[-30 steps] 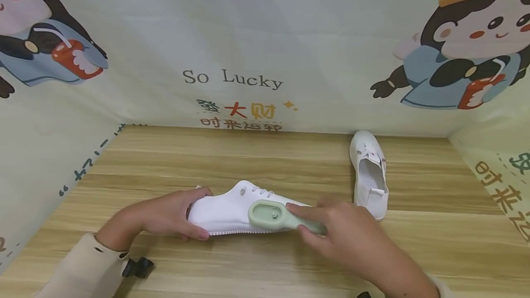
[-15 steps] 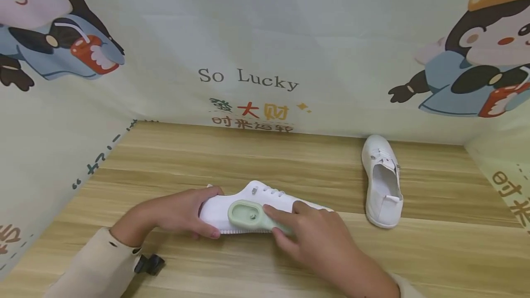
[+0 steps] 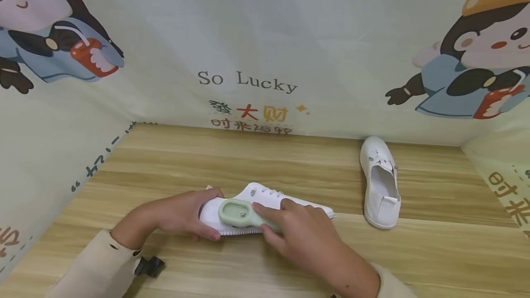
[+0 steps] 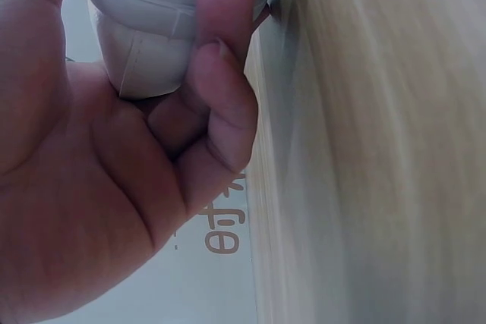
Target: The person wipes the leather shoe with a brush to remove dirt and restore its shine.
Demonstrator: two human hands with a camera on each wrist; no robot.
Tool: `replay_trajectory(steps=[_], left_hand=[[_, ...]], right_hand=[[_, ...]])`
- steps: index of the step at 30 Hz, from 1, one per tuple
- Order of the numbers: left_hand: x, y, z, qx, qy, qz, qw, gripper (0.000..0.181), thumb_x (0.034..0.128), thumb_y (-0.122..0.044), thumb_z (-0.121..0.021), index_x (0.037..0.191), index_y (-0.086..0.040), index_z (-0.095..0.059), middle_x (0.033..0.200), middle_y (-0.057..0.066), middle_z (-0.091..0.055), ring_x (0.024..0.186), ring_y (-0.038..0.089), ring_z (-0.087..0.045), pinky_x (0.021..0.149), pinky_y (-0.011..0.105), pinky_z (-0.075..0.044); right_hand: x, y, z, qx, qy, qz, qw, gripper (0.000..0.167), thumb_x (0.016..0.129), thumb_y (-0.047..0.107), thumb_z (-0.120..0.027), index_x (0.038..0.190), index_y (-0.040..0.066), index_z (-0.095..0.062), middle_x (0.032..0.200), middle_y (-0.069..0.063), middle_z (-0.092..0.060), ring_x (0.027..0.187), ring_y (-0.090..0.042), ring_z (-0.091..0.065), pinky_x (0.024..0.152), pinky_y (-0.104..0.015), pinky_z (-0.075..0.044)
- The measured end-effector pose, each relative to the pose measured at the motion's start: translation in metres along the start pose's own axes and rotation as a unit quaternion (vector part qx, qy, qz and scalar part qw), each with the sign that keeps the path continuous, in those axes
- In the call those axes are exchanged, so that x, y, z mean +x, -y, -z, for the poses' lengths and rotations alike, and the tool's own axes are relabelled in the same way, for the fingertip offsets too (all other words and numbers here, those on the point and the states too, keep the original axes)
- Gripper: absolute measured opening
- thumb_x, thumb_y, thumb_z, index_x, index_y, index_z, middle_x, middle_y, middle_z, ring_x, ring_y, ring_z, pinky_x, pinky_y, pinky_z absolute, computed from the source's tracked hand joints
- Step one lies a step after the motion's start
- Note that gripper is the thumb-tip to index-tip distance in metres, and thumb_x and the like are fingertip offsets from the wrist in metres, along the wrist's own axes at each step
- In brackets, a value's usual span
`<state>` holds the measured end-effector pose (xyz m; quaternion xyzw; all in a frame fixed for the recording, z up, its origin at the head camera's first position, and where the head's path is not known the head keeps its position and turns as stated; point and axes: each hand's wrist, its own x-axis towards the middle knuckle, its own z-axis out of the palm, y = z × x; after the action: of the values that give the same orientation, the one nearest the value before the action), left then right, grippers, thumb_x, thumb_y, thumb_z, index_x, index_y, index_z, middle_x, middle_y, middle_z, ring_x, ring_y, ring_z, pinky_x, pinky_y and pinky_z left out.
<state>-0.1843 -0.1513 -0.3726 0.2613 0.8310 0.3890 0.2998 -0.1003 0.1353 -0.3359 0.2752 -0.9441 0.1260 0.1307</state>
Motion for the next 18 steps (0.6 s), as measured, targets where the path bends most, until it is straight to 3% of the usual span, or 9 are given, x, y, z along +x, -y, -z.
replay_trajectory(steps=[7,18], left_hand=[[-0.001,0.003,-0.001,0.008,-0.001,0.003,1.0,0.056,0.077,-0.033,-0.087,0.116,-0.015,-0.052,0.091,0.007,-0.063,0.059,0.023,-0.064,0.056,0.039,-0.055],[0.0,-0.002,-0.002,0.028,-0.011,0.005,0.9995,0.056,0.0751,-0.033,-0.088,0.114,-0.015,-0.052,0.094,0.008,-0.062,0.061,0.021,-0.064,0.056,0.037,-0.054]], right_hand=[[-0.005,-0.002,-0.002,0.009,0.001,-0.009,0.9999,0.042,0.088,0.033,-0.073,0.129,0.041,-0.066,0.076,0.01,-0.057,0.054,0.0,-0.035,0.051,-0.022,-0.034],[-0.042,-0.028,0.007,0.035,-0.05,-0.022,0.9979,0.045,0.085,0.028,-0.078,0.128,0.04,-0.067,0.075,0.017,-0.046,0.054,0.007,-0.028,0.052,-0.015,-0.032]])
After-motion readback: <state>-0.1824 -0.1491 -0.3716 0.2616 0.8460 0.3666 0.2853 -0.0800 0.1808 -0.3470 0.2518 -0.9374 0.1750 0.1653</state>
